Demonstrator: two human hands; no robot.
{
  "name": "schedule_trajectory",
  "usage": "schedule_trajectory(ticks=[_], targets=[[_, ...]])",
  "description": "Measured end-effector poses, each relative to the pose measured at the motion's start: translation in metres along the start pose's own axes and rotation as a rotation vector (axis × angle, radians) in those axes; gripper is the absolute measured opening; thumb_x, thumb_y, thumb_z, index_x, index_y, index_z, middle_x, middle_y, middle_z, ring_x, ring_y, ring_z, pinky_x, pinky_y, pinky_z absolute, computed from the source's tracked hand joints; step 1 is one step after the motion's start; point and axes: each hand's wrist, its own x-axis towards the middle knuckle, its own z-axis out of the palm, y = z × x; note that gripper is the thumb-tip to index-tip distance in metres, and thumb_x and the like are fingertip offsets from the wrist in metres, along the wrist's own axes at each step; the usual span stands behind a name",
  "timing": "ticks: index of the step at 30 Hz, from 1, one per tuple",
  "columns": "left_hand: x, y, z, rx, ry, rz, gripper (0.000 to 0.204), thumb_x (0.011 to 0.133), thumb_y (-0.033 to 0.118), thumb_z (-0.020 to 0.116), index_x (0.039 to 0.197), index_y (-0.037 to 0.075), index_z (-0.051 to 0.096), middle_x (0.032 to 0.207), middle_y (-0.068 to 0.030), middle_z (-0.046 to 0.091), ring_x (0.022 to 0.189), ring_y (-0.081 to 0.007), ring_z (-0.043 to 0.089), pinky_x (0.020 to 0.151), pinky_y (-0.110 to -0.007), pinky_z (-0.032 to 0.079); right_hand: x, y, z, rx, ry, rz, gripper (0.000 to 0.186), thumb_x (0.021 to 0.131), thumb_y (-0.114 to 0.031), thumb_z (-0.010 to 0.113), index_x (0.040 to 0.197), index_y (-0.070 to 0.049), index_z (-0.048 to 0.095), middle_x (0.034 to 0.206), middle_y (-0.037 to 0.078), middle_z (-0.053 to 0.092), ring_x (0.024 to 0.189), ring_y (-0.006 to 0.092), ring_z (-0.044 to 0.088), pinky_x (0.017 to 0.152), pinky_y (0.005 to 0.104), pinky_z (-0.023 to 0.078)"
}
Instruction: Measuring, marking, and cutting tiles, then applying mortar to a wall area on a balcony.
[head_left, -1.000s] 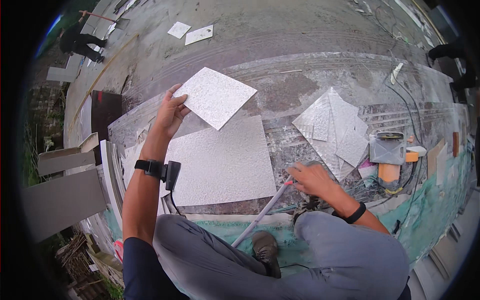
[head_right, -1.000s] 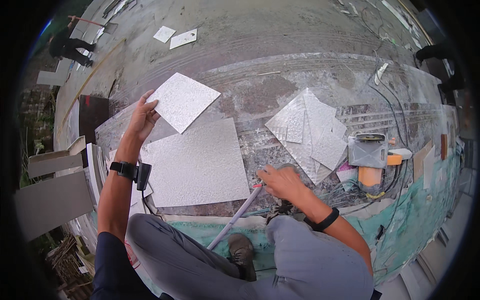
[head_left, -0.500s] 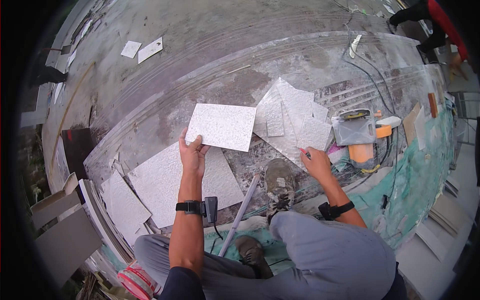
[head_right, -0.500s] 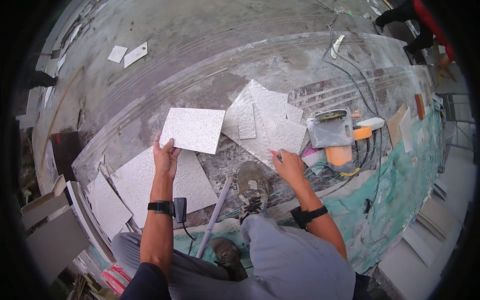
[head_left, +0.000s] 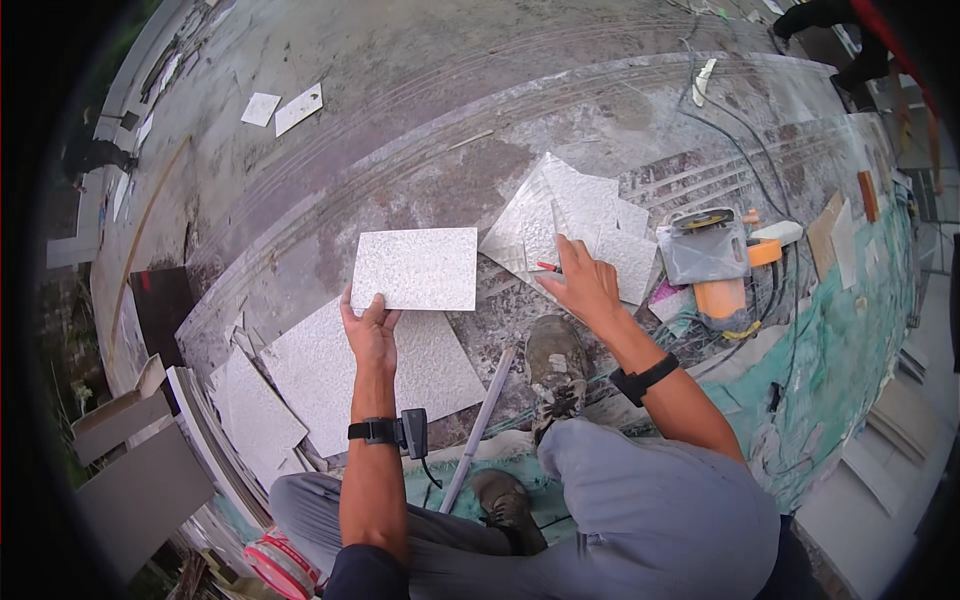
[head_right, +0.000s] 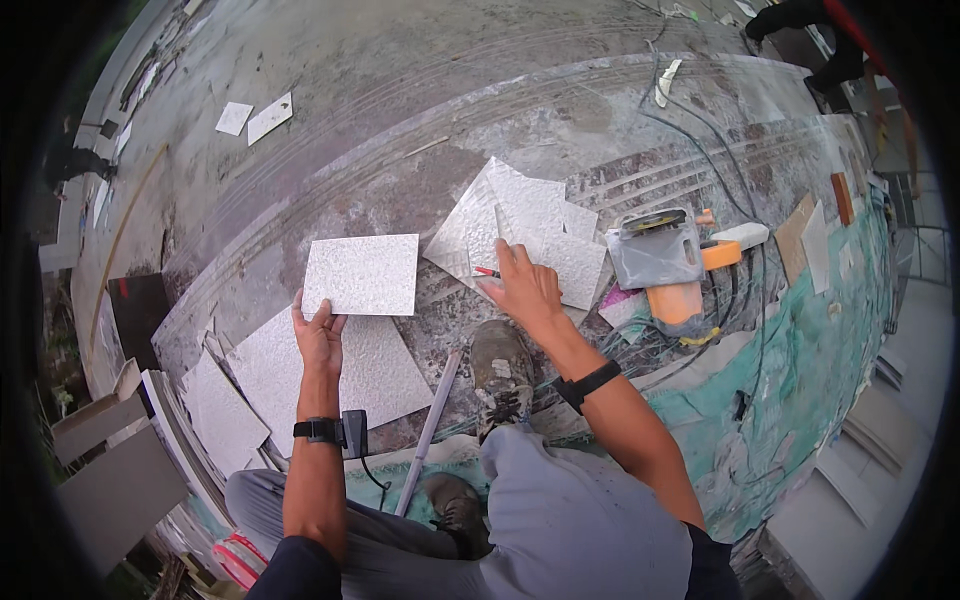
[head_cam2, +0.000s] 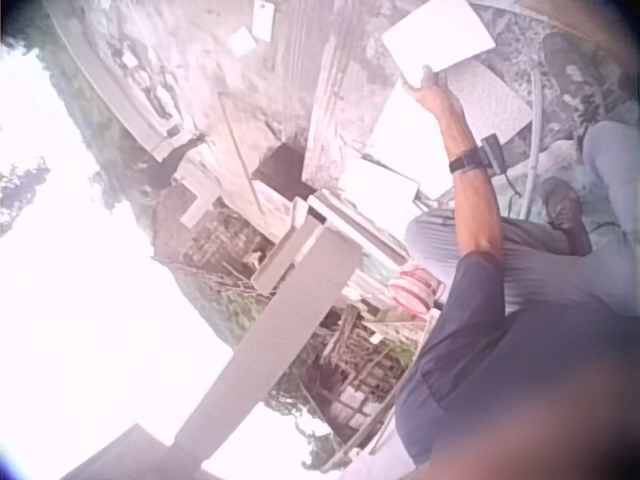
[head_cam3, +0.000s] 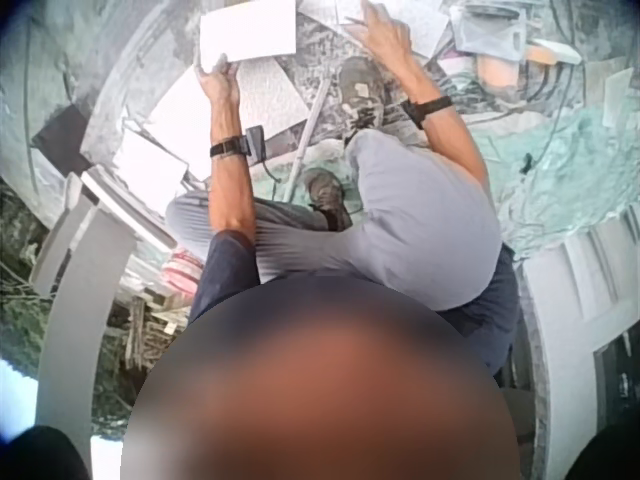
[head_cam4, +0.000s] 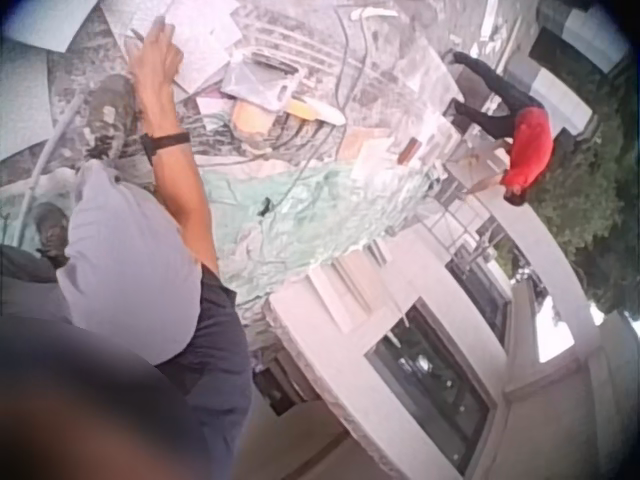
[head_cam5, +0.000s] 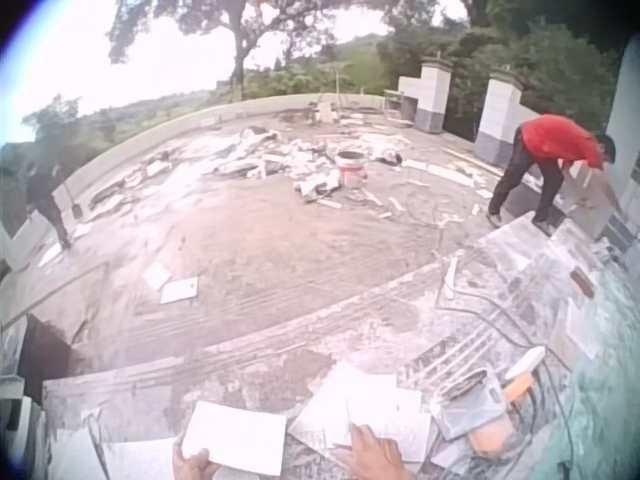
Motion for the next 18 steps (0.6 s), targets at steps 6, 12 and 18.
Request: schedule_trajectory(ticks=[6, 12, 18], targets=[[-0.007, -0.004, 0.004, -0.005, -0.002, -0.040, 0.060, 0.093, -0.001, 0.057, 0.144, 0.016, 0.031, 0.124, -0.0129, 0.056, 0.104, -0.0238, 0.063, 0.083, -0.038, 0.057, 0.028, -0.010, 0.002, -0.090, -0.057, 0.109, 0.077, 0.073, -0.041, 0.078, 0.130, -0.002, 0.045, 0.105, 0.020, 0.055, 0.067, 0.0384, 0.066, 0.059, 0.0465, 0.054], [-0.018, -0.018, 0.021, 0.040, -0.023, -0.036, 0.061, 0.093, -0.001, 0.056, 0.145, 0.013, 0.028, 0.125, -0.0158, 0.055, 0.104, -0.0254, 0.063, 0.084, -0.043, 0.057, 0.044, 0.006, -0.014, -0.070, 0.170, 0.010, 0.065, 0.075, -0.029, 0.075, 0.126, -0.003, 0.045, 0.105, 0.021, 0.055, 0.062, 0.0368, 0.065, 0.055, 0.0471, 0.053], [-0.025, -0.042, 0.037, 0.003, 0.016, -0.043, 0.063, 0.093, -0.003, 0.055, 0.147, 0.012, 0.026, 0.122, -0.0149, 0.056, 0.106, -0.0254, 0.061, 0.086, -0.043, 0.056, 0.008, 0.010, -0.024, 0.230, 0.222, 0.071, 0.062, 0.082, -0.032, 0.071, 0.131, -0.004, 0.045, 0.121, 0.018, 0.058, 0.093, 0.0381, 0.065, 0.075, 0.0466, 0.053]])
